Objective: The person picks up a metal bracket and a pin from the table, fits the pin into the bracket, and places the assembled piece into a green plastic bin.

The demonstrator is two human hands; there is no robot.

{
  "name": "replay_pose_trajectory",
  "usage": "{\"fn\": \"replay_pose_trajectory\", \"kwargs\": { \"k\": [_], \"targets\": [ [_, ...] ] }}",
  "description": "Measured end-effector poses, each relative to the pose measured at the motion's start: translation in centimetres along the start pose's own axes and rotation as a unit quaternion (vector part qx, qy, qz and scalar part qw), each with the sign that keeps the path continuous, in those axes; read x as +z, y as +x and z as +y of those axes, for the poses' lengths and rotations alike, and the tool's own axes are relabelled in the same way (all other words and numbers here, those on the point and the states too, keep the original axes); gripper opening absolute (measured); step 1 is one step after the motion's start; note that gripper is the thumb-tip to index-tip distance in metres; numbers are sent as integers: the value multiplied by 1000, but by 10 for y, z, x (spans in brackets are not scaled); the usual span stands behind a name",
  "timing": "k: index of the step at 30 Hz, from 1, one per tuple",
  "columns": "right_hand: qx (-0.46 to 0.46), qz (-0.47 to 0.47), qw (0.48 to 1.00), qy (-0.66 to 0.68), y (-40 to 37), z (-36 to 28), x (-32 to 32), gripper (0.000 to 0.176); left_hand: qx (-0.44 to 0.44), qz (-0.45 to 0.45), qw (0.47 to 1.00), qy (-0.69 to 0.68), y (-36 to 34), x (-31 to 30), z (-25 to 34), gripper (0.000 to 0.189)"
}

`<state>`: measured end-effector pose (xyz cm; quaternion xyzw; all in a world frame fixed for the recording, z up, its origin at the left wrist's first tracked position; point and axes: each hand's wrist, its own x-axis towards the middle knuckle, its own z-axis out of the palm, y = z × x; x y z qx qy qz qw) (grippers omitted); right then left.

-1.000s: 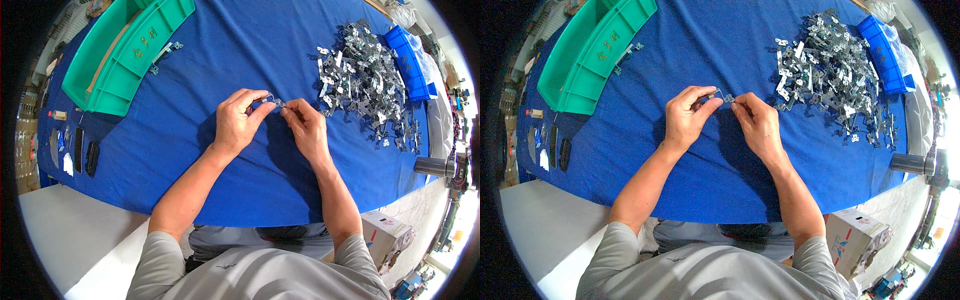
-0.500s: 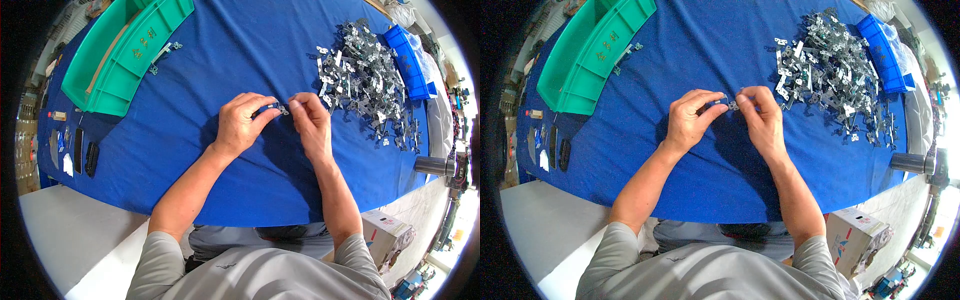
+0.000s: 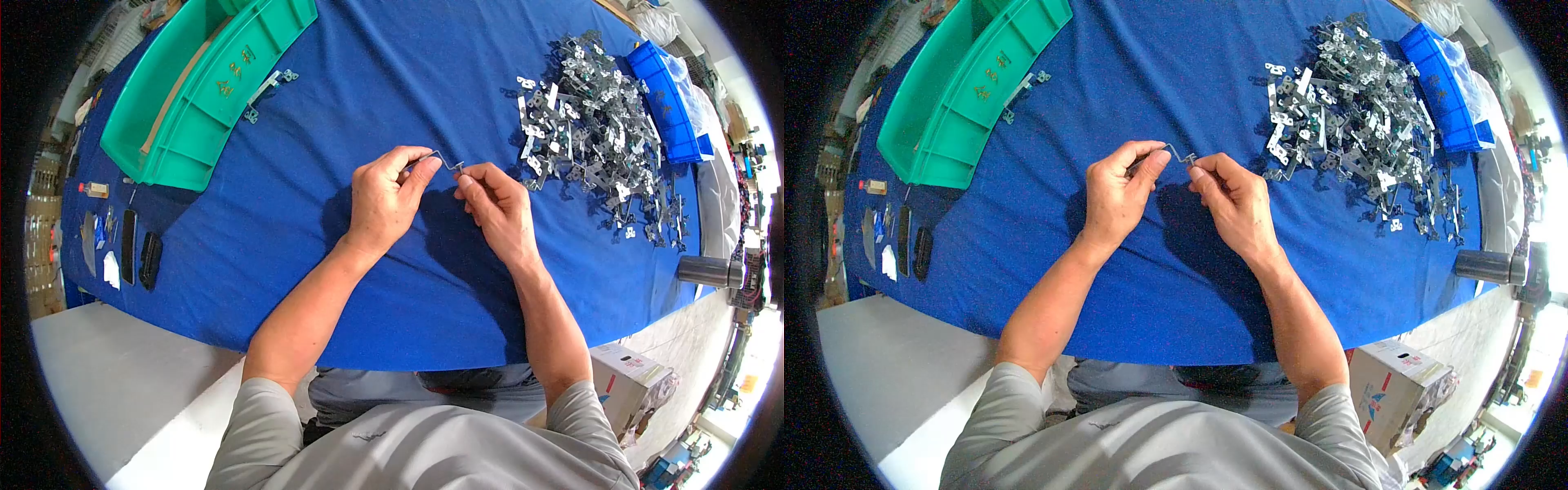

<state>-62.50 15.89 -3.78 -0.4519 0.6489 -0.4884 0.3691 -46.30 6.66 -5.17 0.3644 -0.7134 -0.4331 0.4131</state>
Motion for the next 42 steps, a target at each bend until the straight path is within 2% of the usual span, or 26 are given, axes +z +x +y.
{"fn": "replay_pose_trajectory", "kwargs": {
  "k": [2, 5, 8, 11, 14, 17, 20, 23, 24, 27, 29, 42],
  "targets": [
    [-14, 4, 1000, -19, 0, 1, -1, 19, 4, 1, 1000, 2, 0, 0, 2, 21],
    [-42, 18, 997, -67, 2, 6, -3, 16, 74, 9, 997, 14, 1, 0, 0, 20],
    [1, 12, 997, -83, 2, 5, -4, 14, 84, -4, 996, 23, 0, 0, 3, 22],
    [9, 36, 999, 7, 2, 3, 1, 13, 81, -2, 996, 35, 0, 0, 4, 24],
    [-18, 32, 996, 78, 4, 5, 4, 13, 116, -2, 990, 76, 0, 1, 2, 25],
    [3, 7, 999, 45, 4, 9, 0, 16, 154, -4, 985, 78, 1, 2, -3, 25],
    [-171, 61, 975, -129, 8, 21, -4, 16, 182, -9, 980, 76, 1, 2, -4, 24],
    [-32, 91, 991, 95, 4, 6, -2, 15, 89, -34, 994, 49, -2, 1, 6, 21],
    [-28, 96, 985, 137, 4, 2, -2, 16, 64, -15, 997, 34, -2, 1, 5, 18],
    [15, 29, 997, 64, 1, -5, -4, 16, 0, 18, 1000, -1, 0, 2, 4, 18],
    [-1, 1, 1000, 30, -2, -3, 0, 18, -31, 12, 999, -10, -1, 1, 3, 20],
    [-2, 9, 1000, -6, -2, -2, 1, 18, 48, 23, 999, 10, 0, 2, 2, 20]
  ]
}}
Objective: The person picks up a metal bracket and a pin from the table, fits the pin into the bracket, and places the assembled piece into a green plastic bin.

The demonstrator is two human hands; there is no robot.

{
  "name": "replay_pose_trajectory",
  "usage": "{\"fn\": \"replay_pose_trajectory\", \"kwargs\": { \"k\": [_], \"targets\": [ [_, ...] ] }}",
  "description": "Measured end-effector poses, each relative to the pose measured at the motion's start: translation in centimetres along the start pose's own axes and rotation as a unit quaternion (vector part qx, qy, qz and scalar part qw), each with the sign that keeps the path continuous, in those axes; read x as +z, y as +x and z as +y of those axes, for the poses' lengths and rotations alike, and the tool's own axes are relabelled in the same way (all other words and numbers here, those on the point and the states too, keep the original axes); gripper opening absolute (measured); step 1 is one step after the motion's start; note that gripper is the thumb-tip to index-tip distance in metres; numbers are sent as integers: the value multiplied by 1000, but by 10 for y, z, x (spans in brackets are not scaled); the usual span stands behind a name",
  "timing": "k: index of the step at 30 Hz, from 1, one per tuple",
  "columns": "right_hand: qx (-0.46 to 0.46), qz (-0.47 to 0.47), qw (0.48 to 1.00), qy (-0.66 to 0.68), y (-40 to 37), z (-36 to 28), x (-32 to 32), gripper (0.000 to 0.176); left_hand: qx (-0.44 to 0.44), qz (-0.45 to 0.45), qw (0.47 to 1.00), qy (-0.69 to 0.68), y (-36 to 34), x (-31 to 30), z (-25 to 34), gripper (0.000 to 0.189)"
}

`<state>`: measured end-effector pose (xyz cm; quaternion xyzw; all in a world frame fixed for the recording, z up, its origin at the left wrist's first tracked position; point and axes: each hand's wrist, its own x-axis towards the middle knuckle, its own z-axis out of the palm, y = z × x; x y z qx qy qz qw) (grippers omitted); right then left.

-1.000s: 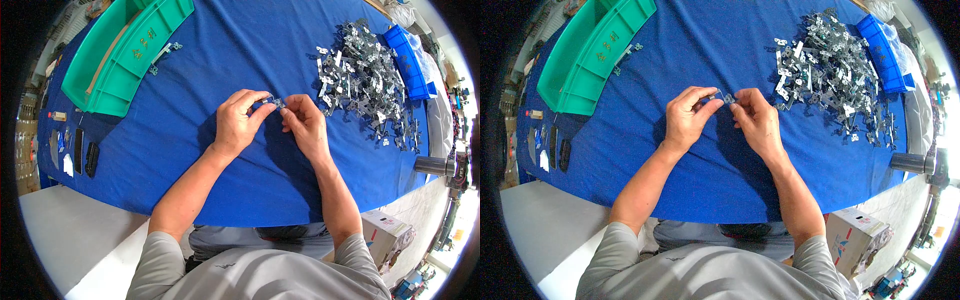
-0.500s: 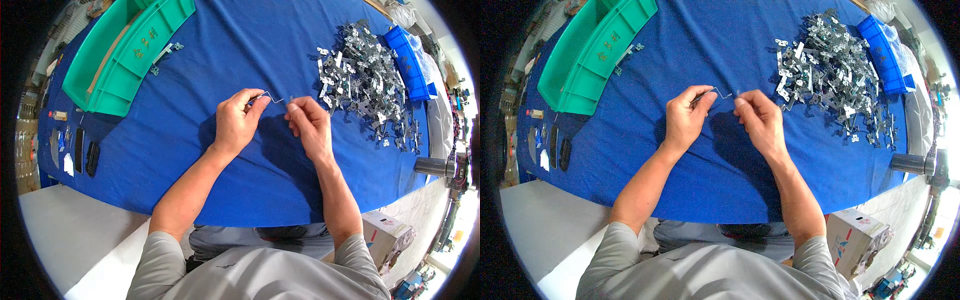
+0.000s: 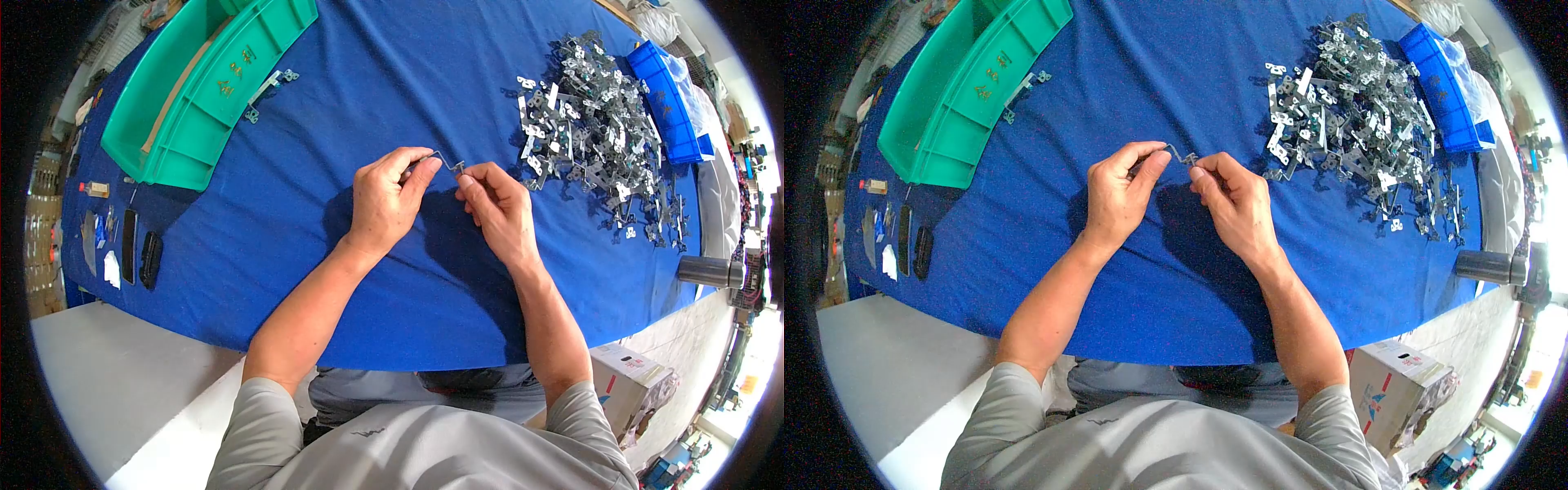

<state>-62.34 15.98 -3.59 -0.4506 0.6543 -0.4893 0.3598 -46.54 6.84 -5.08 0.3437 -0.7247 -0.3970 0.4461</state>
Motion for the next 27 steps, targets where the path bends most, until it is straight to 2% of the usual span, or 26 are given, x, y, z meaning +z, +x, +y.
{"fn": "replay_pose_trajectory", "kwargs": {
  "k": [7, 10, 13, 16, 19, 22, 23, 25, 26, 27],
  "targets": [
    [-40, 30, 995, -91, 2, 4, -1, 13, 27, -21, 999, 21, 1, -3, 2, 21],
    [-16, 30, 996, -78, 3, 7, -1, 11, 42, -23, 999, 25, 0, -2, 2, 23],
    [-9, 39, 998, 40, 4, 7, 4, 9, 48, -25, 998, 36, 0, -2, 1, 24],
    [-10, 31, 995, 98, 4, 0, 7, 10, 56, -35, 997, 47, 0, -2, 0, 24],
    [33, -25, 999, 2, 4, 6, -5, 13, 81, -41, 994, 53, -1, -2, -2, 24],
    [-146, 65, 978, -133, 5, 9, -6, 13, 126, -53, 988, 72, 0, 0, -6, 24],
    [-132, 85, 984, -86, 4, 8, -5, 11, 142, -59, 985, 80, -1, 0, -6, 24],
    [-107, 123, 987, 9, 4, 2, -4, 8, 81, -81, 992, 58, -3, -1, 2, 24],
    [-154, 139, 978, -10, 6, 3, -2, 6, 59, -85, 993, 47, -1, -3, 4, 25],
    [-189, 113, 974, -45, 6, 3, -2, 6, 37, -90, 995, 36, 1, -5, 6, 25]
  ]
}}
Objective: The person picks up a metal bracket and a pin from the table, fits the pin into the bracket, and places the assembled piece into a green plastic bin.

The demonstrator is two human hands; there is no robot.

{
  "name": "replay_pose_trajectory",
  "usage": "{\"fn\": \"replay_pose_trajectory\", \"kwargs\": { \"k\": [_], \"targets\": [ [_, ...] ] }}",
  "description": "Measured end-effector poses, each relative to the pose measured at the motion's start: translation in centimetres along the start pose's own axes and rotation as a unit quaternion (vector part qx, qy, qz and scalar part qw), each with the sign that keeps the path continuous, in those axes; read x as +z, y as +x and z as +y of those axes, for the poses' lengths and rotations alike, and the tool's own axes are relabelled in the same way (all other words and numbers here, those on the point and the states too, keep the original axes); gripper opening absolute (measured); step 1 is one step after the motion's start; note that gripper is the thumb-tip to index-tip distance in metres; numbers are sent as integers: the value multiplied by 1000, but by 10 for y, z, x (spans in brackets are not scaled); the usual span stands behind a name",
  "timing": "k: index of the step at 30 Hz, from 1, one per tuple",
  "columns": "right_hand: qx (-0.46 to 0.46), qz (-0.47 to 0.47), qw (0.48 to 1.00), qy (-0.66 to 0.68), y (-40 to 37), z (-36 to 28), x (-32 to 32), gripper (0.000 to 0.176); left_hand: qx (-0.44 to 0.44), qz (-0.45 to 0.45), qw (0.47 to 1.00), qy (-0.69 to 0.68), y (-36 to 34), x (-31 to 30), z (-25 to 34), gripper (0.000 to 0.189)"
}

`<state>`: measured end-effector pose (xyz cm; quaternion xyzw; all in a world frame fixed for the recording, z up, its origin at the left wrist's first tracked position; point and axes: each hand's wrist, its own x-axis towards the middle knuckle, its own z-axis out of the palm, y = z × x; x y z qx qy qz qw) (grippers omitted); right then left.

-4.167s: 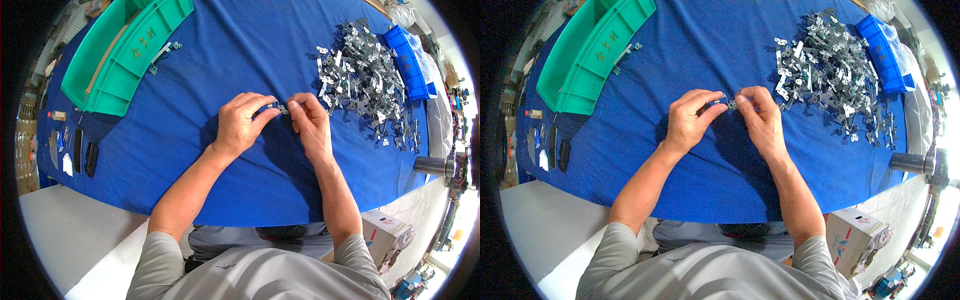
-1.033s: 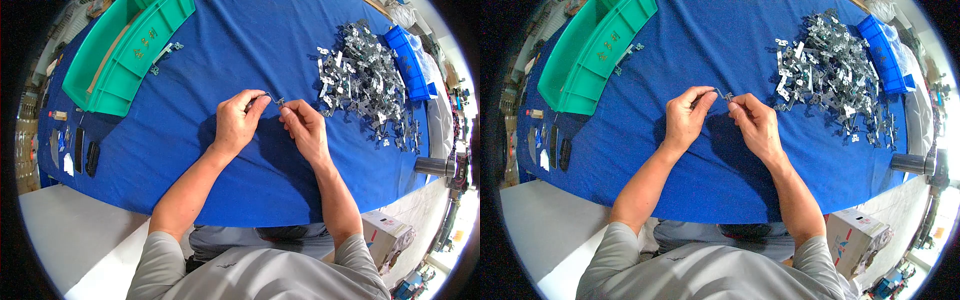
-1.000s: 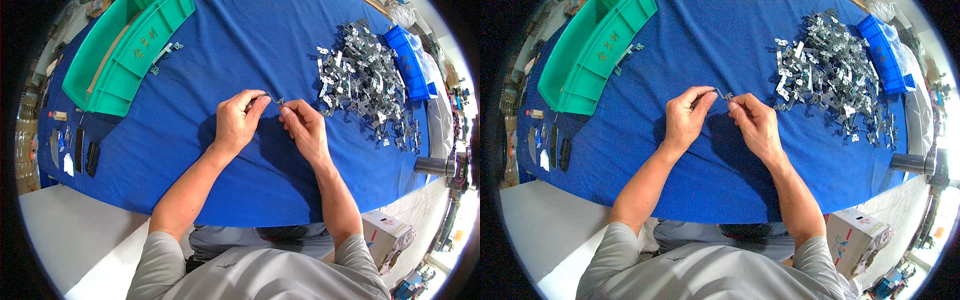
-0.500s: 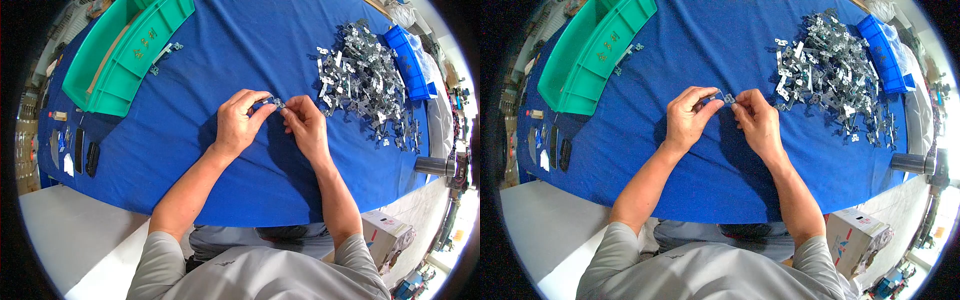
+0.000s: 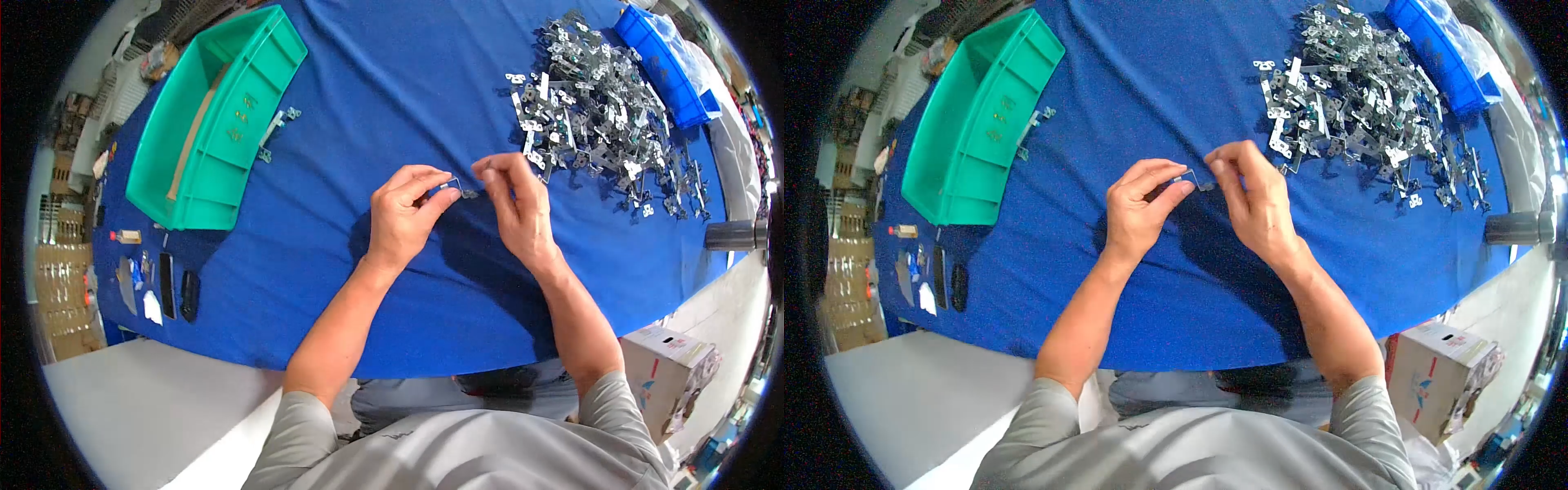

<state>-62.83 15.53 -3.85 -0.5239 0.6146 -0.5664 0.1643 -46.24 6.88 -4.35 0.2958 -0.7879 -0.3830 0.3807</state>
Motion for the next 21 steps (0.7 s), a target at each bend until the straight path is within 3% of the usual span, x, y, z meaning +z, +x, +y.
{"fn": "replay_pose_trajectory", "kwargs": {
  "k": [3, 7, 10, 14, 18, 21],
  "targets": [
    [-97, -68, 991, -67, -1, -1, -1, 8, -194, -27, 962, -191, 1, -3, -9, 32],
    [-30, -40, 997, -56, -3, 3, 0, 7, -258, -63, 861, -435, 8, -15, -7, 51],
    [121, -15, 991, 55, -1, 6, 0, 9, -202, -40, 844, -495, 7, -7, 6, 47],
    [192, -76, 966, 155, -5, 3, 3, 12, -170, -2, 877, -449, 6, -1, -3, 38],
    [166, -196, 961, 100, -9, -8, 5, 14, -159, 21, 937, -311, 3, -5, -15, 27],
    [127, -133, 979, 87, -11, -1, 6, 14, -157, 30, 964, -211, 2, -9, -6, 24]
  ]
}}
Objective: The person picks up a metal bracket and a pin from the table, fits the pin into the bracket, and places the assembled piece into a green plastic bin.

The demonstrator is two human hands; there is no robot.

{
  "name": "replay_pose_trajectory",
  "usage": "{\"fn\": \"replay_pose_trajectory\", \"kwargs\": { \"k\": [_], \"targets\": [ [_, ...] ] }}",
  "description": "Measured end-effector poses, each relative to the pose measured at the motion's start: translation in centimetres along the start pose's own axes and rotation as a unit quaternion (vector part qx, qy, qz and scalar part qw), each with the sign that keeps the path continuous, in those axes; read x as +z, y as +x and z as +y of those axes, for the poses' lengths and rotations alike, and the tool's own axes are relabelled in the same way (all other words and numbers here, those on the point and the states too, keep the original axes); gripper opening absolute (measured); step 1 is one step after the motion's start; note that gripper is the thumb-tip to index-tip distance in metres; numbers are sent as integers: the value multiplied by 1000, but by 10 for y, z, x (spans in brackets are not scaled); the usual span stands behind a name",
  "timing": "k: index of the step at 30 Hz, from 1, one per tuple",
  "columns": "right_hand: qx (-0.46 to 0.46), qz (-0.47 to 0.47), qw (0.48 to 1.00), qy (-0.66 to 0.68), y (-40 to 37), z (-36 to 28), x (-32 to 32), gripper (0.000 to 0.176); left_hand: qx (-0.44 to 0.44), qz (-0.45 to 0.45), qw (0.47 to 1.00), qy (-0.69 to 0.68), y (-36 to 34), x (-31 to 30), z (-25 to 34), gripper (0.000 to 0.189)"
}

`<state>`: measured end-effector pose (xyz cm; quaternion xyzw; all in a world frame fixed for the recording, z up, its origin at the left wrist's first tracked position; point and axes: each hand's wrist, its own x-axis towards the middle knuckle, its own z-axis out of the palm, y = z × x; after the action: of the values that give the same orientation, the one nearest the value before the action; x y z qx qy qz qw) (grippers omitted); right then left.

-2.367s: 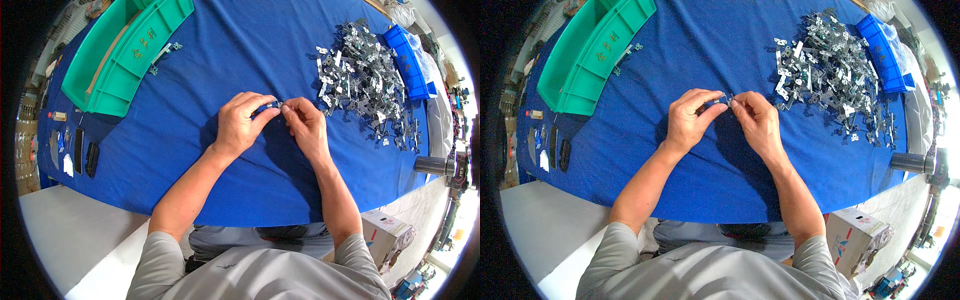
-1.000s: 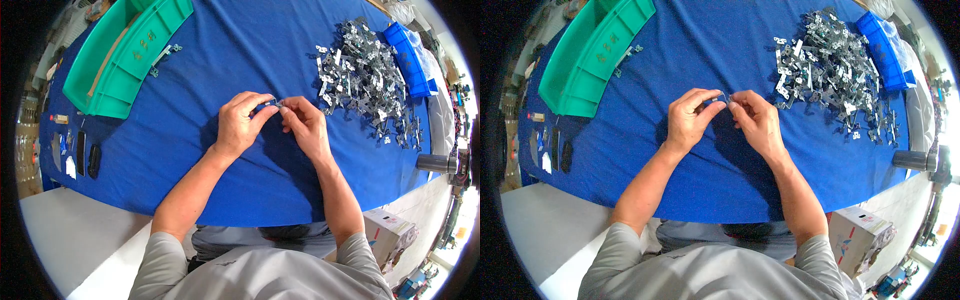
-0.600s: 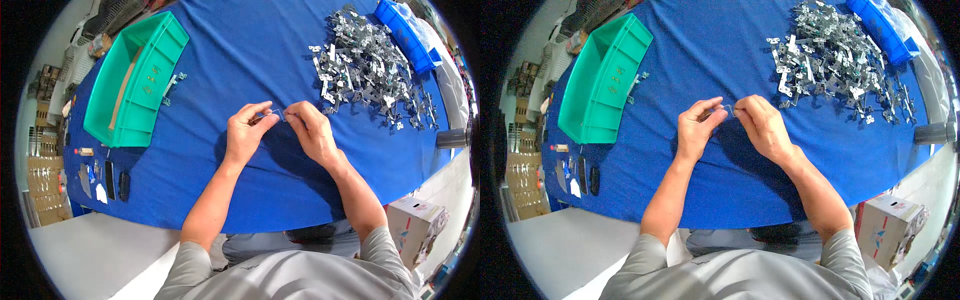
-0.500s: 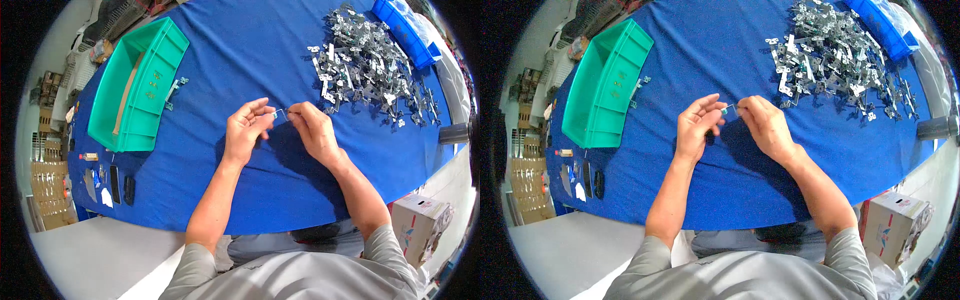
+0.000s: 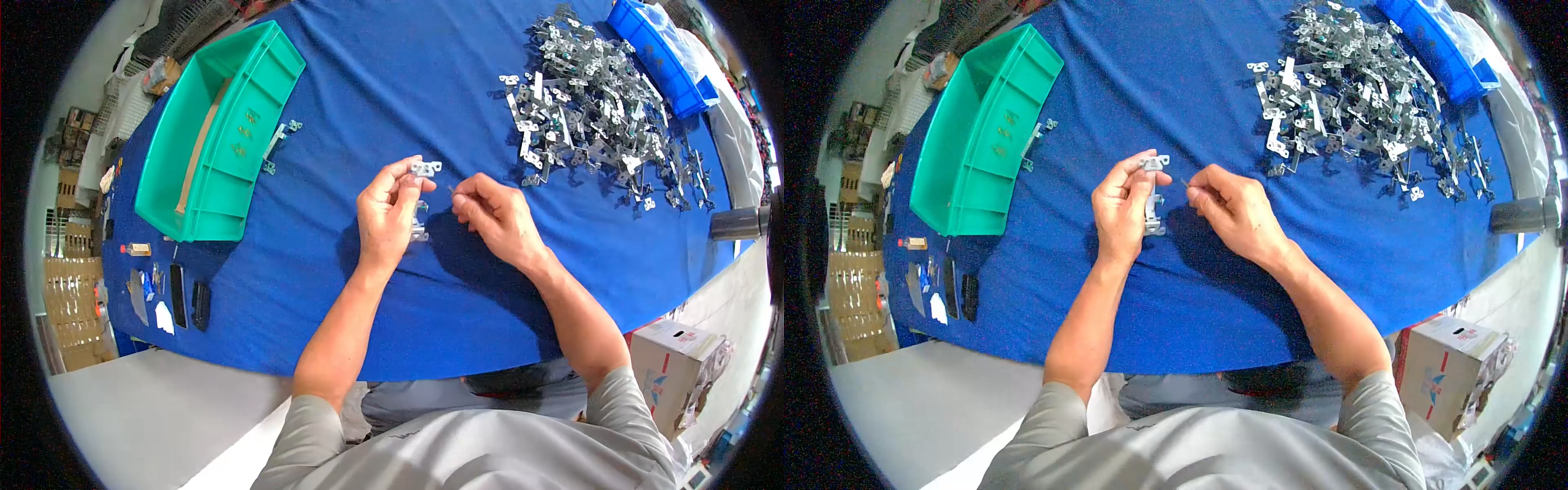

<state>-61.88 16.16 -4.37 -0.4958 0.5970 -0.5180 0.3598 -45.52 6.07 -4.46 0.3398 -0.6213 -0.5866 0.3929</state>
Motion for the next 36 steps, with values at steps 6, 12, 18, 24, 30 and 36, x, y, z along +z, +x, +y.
{"fn": "replay_pose_trajectory", "kwargs": {
  "k": [6, 12, 18, 24, 30, 36],
  "targets": [
    [-15, 46, 999, -2, 3, 1, -5, 14, -6, 1, 1000, 6, -1, 3, -6, 23],
    [-16, 46, 999, -12, 3, 7, -3, 14, -29, -6, 999, 35, -4, 6, -1, 24],
    [16, 43, 998, -52, 3, 0, -6, 14, -10, 0, 999, 42, -2, 5, -3, 21],
    [8, 49, 995, -84, 5, 2, -8, 13, 93, -5, 989, 118, 1, 4, -7, 17],
    [46, 37, 996, -64, 4, 0, -10, 13, 164, -20, 972, 165, -1, 5, -1, 18],
    [96, 6, 982, 160, 10, 5, -11, 19, 212, 1, 962, 173, 3, 4, -1, 17]
  ]
}}
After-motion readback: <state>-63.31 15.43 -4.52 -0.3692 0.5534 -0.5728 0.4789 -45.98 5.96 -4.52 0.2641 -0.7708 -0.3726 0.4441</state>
